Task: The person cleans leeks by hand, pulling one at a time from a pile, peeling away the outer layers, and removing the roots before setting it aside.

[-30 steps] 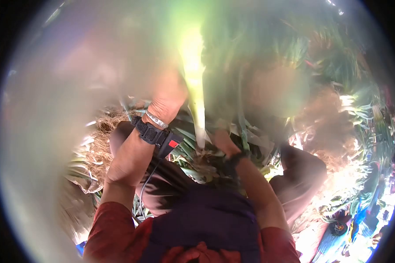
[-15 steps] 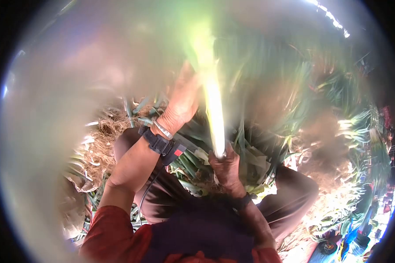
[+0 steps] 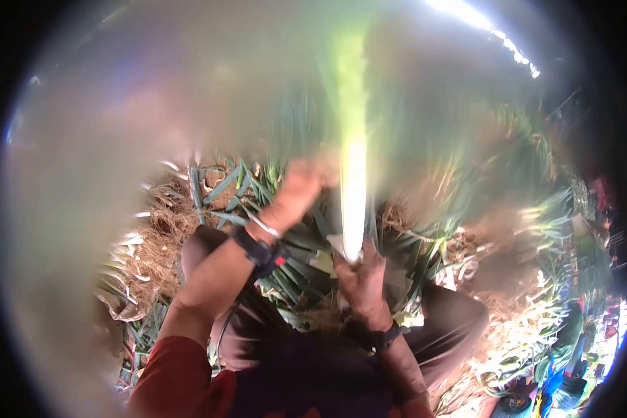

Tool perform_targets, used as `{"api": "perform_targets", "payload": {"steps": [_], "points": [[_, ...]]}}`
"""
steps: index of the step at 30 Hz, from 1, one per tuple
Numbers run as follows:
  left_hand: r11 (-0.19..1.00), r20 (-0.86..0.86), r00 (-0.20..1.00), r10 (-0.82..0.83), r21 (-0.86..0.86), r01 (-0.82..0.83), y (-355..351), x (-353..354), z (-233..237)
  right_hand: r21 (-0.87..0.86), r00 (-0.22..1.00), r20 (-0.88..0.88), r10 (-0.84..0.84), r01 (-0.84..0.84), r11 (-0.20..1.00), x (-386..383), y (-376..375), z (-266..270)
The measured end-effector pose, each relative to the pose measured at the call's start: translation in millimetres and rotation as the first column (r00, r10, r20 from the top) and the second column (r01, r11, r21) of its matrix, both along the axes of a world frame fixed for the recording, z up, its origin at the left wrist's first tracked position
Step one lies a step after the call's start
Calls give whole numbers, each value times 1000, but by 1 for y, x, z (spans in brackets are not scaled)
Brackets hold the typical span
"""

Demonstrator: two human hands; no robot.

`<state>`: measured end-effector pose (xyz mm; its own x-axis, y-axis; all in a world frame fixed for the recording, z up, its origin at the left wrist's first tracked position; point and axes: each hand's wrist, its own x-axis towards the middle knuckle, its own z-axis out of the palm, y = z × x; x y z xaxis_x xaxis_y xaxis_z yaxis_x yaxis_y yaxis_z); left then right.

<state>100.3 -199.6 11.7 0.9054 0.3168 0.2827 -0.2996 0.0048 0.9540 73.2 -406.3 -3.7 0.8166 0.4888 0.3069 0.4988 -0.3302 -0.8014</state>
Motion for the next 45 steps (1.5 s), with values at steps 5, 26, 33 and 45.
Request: {"api": "perform_targets", "payload": {"steps": [5,26,33,45], "points": [[878,198,973,-115,-437,193,-13,-4,24,183,977,-182,107,-73,980,3,12,-4],[674,-183,969,169,739,22,13,-3,-25,241,986,-80,144,-122,963,-6,11,-1],[848,33,998,51,-530,-26,16,6,3,-160,946,25,322,-315,936,1,32,-5],[780,-117,950,288,-546,-304,73,7,23,-779,674,-263,690,-570,259,-32,-87,-49]]}}
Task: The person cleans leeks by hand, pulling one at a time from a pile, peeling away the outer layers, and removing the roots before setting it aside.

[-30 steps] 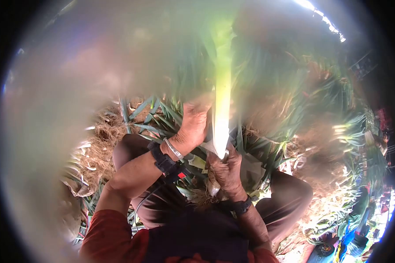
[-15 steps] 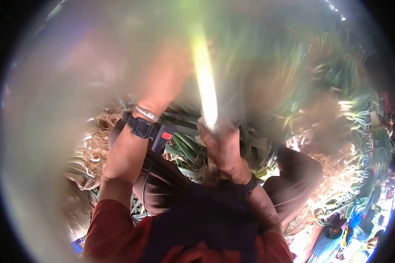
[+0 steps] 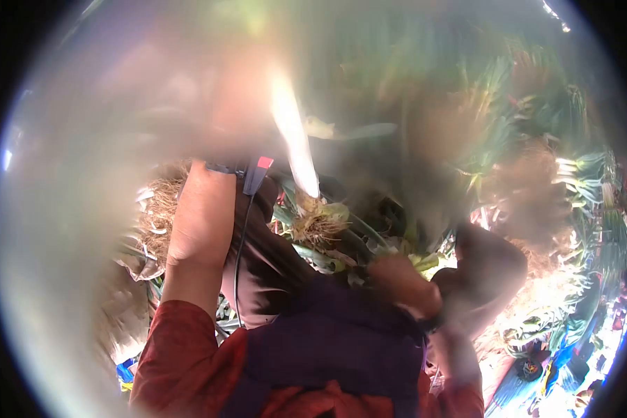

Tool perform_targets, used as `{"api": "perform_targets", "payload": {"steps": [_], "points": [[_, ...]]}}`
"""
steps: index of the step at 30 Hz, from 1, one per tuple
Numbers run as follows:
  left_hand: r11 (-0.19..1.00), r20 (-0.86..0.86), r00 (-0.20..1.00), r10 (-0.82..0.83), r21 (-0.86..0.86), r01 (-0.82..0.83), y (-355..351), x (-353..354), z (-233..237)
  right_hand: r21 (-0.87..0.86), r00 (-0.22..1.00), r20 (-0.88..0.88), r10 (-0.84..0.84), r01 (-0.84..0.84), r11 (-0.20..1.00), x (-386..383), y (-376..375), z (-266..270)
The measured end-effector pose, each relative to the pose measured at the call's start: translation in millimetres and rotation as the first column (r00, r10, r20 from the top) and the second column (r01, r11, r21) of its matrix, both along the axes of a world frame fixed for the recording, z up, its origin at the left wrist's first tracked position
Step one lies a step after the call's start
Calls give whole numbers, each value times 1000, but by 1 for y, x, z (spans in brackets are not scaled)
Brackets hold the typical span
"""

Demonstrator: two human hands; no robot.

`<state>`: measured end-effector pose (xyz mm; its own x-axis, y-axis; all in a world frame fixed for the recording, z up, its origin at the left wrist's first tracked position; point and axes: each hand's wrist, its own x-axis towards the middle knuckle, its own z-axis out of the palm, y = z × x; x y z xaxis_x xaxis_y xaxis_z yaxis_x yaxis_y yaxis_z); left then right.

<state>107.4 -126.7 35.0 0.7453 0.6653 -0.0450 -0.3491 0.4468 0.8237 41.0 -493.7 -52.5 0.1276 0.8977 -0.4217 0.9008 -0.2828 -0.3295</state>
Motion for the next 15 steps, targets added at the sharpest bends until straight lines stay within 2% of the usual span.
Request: {"api": "perform_targets", "payload": {"steps": [1,2,3,4,6,7,8,10,12,15], "points": [[997,15,997,-73,-13,73,-3,-1,0,304,999,7,-36,32,952,14,10,6],[989,33,989,-141,-27,142,-3,-2,0,577,998,6,-68,52,815,28,21,14],[977,52,977,-208,-38,210,-5,-3,-1,656,976,-85,-199,205,726,40,36,27],[950,226,935,-273,-92,299,-11,-3,-6,714,930,-188,-316,350,606,51,53,42],[894,333,859,-390,-85,439,-19,0,-16,666,893,-307,-330,449,596,66,84,69],[859,383,811,-442,-79,505,-22,2,-19,658,888,-340,-308,459,597,71,102,60],[856,346,826,-446,-107,506,-27,4,-17,648,882,-374,-287,470,599,74,119,44],[818,390,777,-494,-93,567,-30,3,-12,676,935,-293,-199,349,649,82,132,22],[772,463,713,-526,-91,629,-30,4,-10,698,998,-50,-37,61,713,87,137,5],[774,496,689,-528,-54,631,-33,-1,3,353,983,-168,-72,128,927,52,101,-58]]}}
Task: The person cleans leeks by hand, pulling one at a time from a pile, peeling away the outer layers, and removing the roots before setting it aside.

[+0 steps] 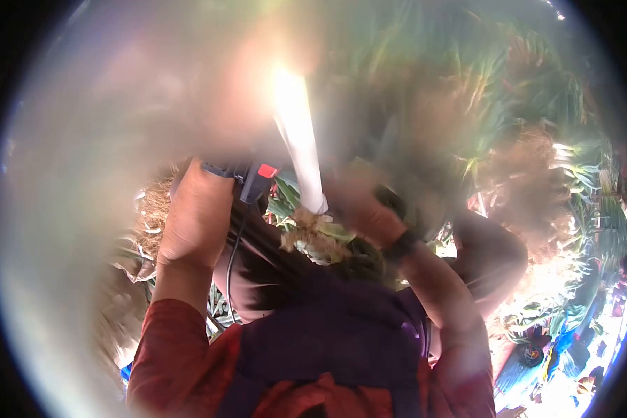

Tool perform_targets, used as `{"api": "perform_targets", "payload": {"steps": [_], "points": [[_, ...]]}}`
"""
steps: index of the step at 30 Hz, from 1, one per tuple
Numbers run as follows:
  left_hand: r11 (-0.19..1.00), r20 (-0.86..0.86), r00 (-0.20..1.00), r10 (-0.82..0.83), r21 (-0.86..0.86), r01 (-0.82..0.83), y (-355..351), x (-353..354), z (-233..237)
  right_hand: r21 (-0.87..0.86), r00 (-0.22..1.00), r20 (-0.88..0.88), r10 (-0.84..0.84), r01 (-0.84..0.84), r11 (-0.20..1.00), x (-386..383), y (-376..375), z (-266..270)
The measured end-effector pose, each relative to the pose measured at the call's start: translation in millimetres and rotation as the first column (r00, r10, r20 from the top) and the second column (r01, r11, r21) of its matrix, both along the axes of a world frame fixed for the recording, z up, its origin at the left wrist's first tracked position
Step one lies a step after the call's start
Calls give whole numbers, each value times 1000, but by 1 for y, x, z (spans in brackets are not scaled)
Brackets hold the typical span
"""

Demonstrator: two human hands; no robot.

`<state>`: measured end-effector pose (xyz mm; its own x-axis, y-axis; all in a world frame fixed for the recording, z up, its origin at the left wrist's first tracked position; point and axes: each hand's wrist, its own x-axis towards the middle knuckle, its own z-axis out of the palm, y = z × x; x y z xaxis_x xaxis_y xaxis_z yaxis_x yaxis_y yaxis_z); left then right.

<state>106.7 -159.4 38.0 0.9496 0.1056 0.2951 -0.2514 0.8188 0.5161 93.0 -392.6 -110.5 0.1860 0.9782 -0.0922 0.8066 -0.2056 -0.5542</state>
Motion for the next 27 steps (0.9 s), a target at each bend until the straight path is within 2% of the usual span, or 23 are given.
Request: {"api": "perform_targets", "payload": {"steps": [2,4,5,7,8,9,10,11,12,13,15,17,20,22,23,27], "points": [[995,-12,998,68,69,-67,1,0,2,-275,999,23,-25,30,961,-28,-32,3],[985,15,988,153,82,-154,3,-3,9,-481,973,199,118,-8,876,-46,-83,-85],[938,103,971,216,254,-236,18,0,17,-455,993,115,30,26,890,-44,-84,-77],[911,82,937,340,216,-350,20,-7,21,-431,989,-66,-129,88,898,-40,-92,-61],[899,69,920,387,192,-393,16,-9,24,-220,996,60,-59,71,973,-33,-97,-59],[881,109,912,394,237,-409,18,-4,16,7,976,215,-17,16,1000,-9,-93,-59],[858,76,894,441,255,-445,16,-2,17,100,975,-1,-224,223,970,1,-73,-28],[831,40,871,490,278,-481,12,-3,18,191,893,-245,-377,426,884,11,-54,4],[803,1,844,537,307,-511,11,-3,17,116,731,-485,-480,598,793,7,-30,44],[799,61,850,524,312,-514,17,0,11,30,494,-688,-532,751,660,4,-7,84],[797,63,829,555,246,-552,13,1,10,332,696,-577,-428,679,655,6,5,94],[805,61,823,565,176,-566,9,1,11,367,790,-306,-531,613,699,-1,24,92],[820,53,825,563,92,-565,9,-1,10,357,821,-178,-542,567,742,-5,35,87],[822,40,825,564,63,-566,12,-2,6,272,809,-250,-531,585,764,-6,35,93],[809,37,813,580,91,-581,14,-2,4,327,816,-274,-509,577,749,-7,35,94],[745,22,761,648,188,-640,14,-3,3,350,837,-199,-509,546,761,-10,33,93]]}}
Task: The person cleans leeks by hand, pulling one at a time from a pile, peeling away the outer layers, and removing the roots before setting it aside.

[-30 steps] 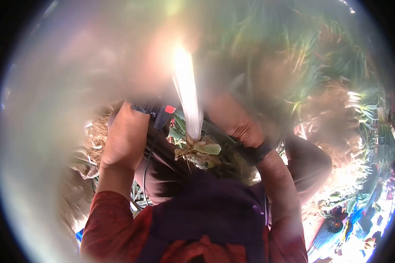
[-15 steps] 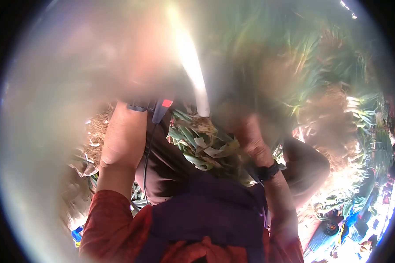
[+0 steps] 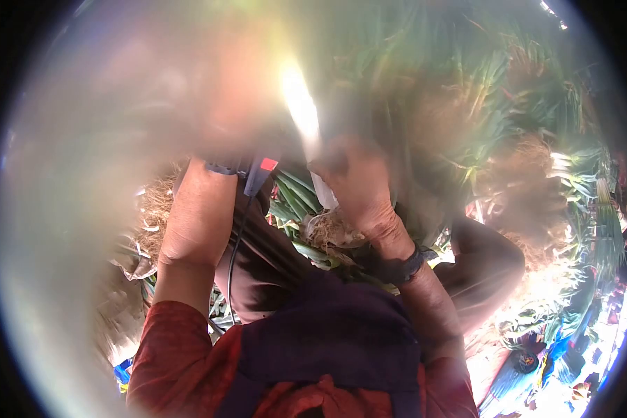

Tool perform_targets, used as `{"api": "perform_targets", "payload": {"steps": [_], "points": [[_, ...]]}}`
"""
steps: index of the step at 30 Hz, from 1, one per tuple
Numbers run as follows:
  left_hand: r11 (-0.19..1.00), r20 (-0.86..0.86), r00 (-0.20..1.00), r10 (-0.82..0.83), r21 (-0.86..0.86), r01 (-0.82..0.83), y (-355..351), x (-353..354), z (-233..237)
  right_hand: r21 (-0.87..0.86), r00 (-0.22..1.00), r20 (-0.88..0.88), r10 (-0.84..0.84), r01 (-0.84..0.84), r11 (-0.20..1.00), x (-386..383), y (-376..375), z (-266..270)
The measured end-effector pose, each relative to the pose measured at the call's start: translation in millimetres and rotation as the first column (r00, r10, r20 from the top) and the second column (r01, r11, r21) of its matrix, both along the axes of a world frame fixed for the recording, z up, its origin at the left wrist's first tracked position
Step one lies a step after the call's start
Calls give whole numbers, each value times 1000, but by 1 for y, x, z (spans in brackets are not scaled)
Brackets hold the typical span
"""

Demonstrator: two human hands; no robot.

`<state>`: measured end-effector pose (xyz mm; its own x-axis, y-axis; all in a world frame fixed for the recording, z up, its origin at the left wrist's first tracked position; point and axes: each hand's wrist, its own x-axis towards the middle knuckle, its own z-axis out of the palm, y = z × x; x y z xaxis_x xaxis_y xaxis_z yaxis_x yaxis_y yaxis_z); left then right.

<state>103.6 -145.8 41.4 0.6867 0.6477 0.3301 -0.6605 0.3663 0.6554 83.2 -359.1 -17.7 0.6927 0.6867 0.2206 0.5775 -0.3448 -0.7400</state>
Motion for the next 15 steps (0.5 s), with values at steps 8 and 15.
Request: {"api": "perform_targets", "payload": {"steps": [8,15], "points": [[999,85,995,-50,-15,51,7,2,-4,401,969,-243,49,54,915,2,-32,-16],[989,59,995,80,-129,-71,30,3,-13,532,496,-822,279,496,686,-9,-38,15]]}}
